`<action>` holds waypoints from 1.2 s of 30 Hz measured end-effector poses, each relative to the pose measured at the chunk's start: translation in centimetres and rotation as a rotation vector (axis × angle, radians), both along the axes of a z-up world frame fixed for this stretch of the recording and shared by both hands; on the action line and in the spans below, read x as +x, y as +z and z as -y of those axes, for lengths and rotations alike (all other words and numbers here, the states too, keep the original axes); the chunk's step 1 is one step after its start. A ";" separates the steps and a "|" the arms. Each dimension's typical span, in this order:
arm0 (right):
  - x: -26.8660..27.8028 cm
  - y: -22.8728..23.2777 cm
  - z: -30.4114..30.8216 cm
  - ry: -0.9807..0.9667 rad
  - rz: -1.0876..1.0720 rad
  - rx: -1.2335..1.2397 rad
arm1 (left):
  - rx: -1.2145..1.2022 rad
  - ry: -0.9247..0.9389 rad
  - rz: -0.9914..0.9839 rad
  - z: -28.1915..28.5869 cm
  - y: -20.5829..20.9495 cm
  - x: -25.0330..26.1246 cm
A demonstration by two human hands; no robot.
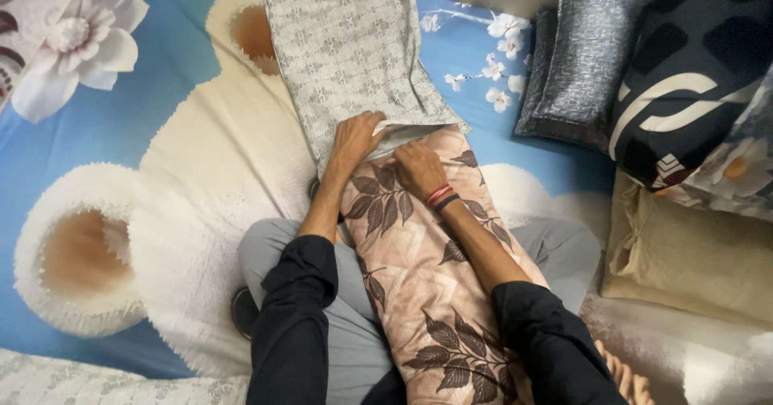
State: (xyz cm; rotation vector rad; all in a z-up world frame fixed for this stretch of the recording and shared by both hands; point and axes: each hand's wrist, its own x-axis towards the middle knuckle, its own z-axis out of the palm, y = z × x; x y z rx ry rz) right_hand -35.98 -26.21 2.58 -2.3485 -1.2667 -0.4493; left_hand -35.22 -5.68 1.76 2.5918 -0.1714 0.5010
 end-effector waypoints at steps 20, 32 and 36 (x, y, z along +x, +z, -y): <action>6.6 -2.6 -2.1 0.182 -0.027 0.007 | -0.016 0.022 -0.058 -3.2 0.7 -2.3; 5.7 -1.2 -1.9 0.061 0.029 -0.202 | 0.153 0.396 -0.135 -4.2 -0.6 -7.6; 2.1 -0.5 -1.8 0.177 0.043 -0.067 | 0.144 0.427 -0.128 -2.5 0.0 -9.6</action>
